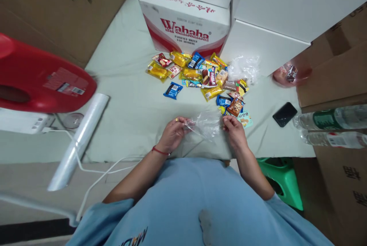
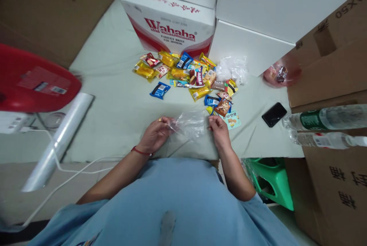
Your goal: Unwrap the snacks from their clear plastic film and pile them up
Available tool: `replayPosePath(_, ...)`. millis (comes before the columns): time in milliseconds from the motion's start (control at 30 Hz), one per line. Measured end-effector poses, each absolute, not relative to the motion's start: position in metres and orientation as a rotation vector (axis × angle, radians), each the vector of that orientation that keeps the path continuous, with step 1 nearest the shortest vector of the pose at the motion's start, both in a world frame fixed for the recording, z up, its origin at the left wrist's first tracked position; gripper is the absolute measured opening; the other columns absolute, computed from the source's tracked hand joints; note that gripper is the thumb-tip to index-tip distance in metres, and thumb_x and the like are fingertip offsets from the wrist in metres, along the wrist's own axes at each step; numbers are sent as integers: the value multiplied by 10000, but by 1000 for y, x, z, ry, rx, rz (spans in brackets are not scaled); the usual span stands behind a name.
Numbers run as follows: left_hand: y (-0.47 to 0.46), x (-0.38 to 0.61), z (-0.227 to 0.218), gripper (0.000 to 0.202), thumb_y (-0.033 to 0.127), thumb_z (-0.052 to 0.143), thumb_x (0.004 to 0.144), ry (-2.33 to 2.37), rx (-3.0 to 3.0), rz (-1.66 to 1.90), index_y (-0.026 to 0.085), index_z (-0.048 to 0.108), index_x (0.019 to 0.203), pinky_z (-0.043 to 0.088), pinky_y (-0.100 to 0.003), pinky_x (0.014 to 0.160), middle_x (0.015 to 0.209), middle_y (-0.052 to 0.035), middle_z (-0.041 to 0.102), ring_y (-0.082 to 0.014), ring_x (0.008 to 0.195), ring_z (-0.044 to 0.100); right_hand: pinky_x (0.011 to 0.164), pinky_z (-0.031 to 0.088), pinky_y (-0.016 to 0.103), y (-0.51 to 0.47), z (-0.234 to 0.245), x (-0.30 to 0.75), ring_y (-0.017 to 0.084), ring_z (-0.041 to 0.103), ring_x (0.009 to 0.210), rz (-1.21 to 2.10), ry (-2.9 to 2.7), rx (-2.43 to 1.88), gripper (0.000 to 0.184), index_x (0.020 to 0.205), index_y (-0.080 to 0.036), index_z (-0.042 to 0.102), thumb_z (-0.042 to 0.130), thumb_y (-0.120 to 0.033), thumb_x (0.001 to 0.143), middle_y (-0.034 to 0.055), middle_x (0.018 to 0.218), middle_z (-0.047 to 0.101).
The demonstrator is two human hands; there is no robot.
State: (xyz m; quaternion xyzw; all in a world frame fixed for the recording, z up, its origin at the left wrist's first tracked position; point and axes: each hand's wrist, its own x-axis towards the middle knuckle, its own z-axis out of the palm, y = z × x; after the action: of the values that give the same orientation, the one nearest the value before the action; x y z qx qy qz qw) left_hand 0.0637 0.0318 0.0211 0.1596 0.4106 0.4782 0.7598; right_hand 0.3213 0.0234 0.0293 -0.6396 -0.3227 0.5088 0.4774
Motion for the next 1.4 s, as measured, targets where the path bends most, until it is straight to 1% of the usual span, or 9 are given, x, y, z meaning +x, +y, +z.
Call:
replayPosePath(133, 29, 66, 25, 232, 256, 800, 648, 905, 326, 1049, 178, 618, 768, 591, -367, 850, 873, -17, 707, -191, 911, 704, 871, 479, 363, 19, 47, 310, 209, 584, 892, 815, -1218, -1571, 328, 964, -237, 686, 645, -562, 943, 41, 937, 663)
replayPosePath(300, 31, 70, 26, 274, 306, 765, 695, 1000, 414, 1122, 205, 541, 816, 550, -270, 704, 801, 34, 651, -119, 722, 648, 1073, 439, 486, 19, 52, 277, 313, 581, 1171, 908, -1739, -1478, 320, 1024, -248, 740, 818, -471, 809, 113, 1173, 697)
replayPosePath(533, 29, 54, 22, 164, 313, 658, 735, 1204, 592, 1213, 215, 584, 843, 216, -215, 453, 712, 47, 520, -74, 511, 317, 677, 526, 324, 36, 51, 290, 181, 605, 694, 1377, -1444, -1464, 308, 905, -239, 704, 735, -543, 870, 13, 794, 651)
replayPosePath(633, 26, 47, 28, 320, 368, 742, 729, 1158, 878, 1095, 220, 693, 1008, 298, -227, 514, 834, 15, 611, -94, 580, 401, 704, 524, 321, 48, 74, 301, 183, 608, 739, 1210, -1571, -1451, 296, 869, -236, 746, 775, -530, 858, 32, 843, 672)
replayPosePath(733, 25, 46, 37, 282, 366, 868, 682, 1172, 1179, 889, 209, 747, 883, 291, -247, 555, 632, 49, 516, -112, 579, 403, 822, 536, 364, 63, 104, 307, 216, 635, 853, 1103, -1697, -1393, 292, 953, -244, 798, 793, -521, 863, 54, 913, 717)
replayPosePath(900, 25, 50, 41, 484, 654, 701, 859, 1123, 1024, 897, 184, 768, 766, 192, -261, 504, 514, 61, 314, -95, 495, 257, 1059, 504, 449, 74, 119, 310, 308, 617, 1232, 1195, -1845, -1256, 826, 1308, -320, 741, 1017, -469, 544, 61, 1334, 691)
replayPosePath(1033, 27, 39, 34, 536, 695, 692, 853, 1119, 643, 977, 169, 774, 918, 129, -230, 414, 515, 82, 305, -66, 426, 200, 901, 557, 414, 63, 76, 328, 243, 700, 901, 1354, -1783, -1439, 600, 1207, -241, 778, 928, -493, 684, 56, 981, 771)
replayPosePath(1267, 29, 21, 33, 520, 626, 704, 877, 983, 201, 871, 219, 693, 1201, 170, -186, 340, 540, 93, 420, -42, 349, 215, 611, 535, 292, 31, 52, 347, 177, 641, 713, 1127, -1244, -1671, 451, 866, -206, 749, 771, -654, 819, 44, 797, 720)
replayPosePath(1400, 23, 40, 47, 548, 656, 675, 901, 889, 202, 1013, 304, 648, 1320, 288, -202, 379, 643, 57, 551, -67, 399, 351, 580, 609, 312, 16, 56, 299, 231, 742, 846, 1784, -914, -1436, 606, 1179, -253, 690, 840, -656, 752, 54, 972, 746)
